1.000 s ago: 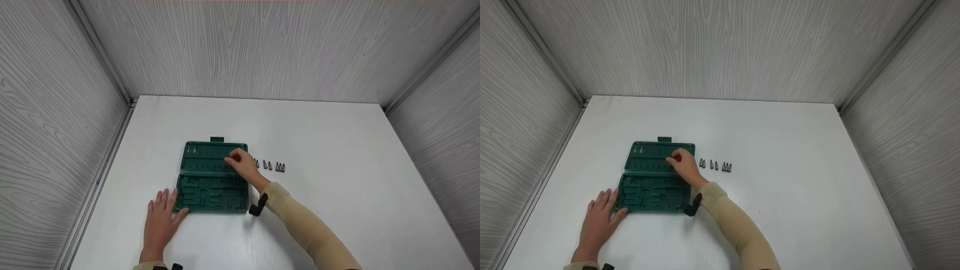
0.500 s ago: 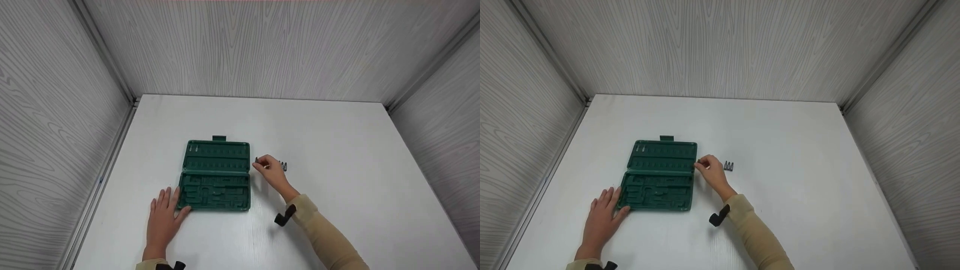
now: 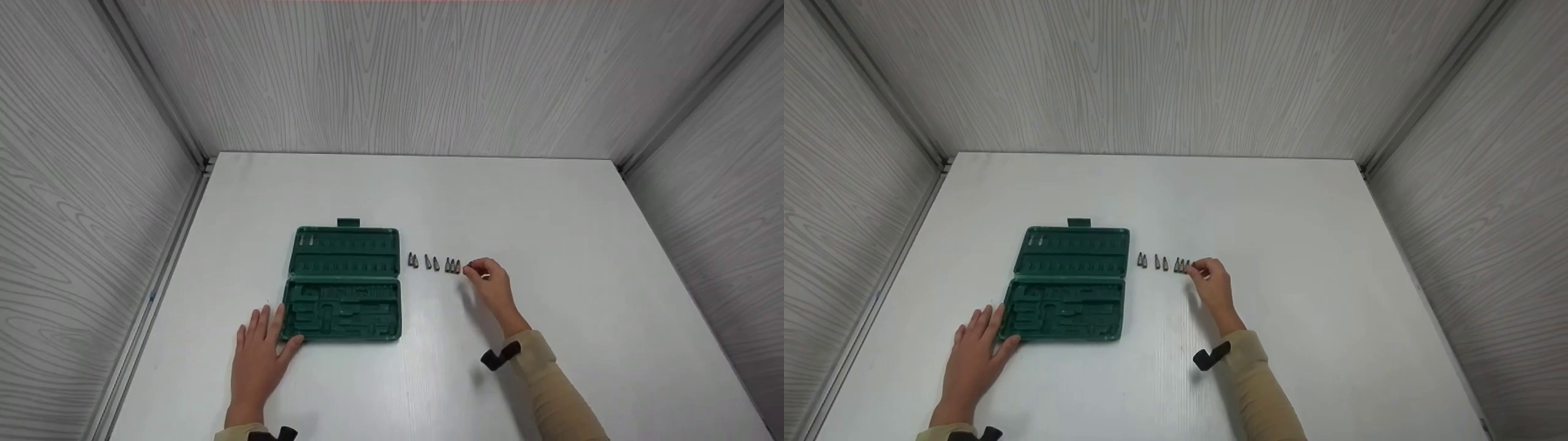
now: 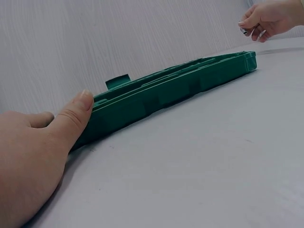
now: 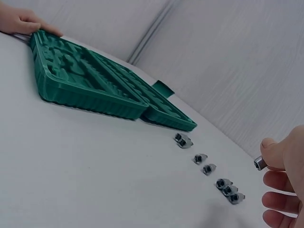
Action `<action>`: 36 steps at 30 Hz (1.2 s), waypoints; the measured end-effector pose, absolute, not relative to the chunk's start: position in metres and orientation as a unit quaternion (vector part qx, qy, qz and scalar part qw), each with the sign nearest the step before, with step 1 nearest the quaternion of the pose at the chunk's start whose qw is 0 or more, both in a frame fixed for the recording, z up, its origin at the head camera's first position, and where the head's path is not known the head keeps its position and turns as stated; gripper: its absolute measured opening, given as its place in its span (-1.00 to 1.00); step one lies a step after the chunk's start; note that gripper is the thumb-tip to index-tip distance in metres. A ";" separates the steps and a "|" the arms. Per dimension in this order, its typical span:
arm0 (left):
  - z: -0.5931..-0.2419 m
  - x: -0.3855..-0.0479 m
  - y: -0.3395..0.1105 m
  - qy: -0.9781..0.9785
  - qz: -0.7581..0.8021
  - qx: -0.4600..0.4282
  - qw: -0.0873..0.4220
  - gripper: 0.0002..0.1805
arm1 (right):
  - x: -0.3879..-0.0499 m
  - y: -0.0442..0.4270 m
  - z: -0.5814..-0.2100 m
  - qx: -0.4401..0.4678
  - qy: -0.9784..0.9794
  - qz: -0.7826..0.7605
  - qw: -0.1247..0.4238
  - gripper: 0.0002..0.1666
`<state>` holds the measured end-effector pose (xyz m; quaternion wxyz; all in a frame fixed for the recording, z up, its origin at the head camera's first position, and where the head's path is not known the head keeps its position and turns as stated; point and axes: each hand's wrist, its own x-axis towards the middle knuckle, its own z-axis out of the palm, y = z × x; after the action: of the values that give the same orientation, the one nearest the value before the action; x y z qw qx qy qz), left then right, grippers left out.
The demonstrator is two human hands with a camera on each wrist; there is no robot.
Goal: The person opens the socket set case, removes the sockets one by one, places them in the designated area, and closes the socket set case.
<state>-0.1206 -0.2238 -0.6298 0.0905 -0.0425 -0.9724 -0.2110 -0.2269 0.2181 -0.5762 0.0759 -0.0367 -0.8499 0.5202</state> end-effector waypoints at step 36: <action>-0.631 -0.122 -0.227 -0.971 -0.215 -0.042 0.095 -0.18 | -0.243 0.220 -0.603 -0.103 -0.873 0.473 0.069 -0.77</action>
<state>-0.1216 -0.2268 -0.6315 0.0945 -0.0417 -0.9712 -0.2148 -0.2432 0.2197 -0.6025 0.0686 -0.1026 -0.8725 0.4727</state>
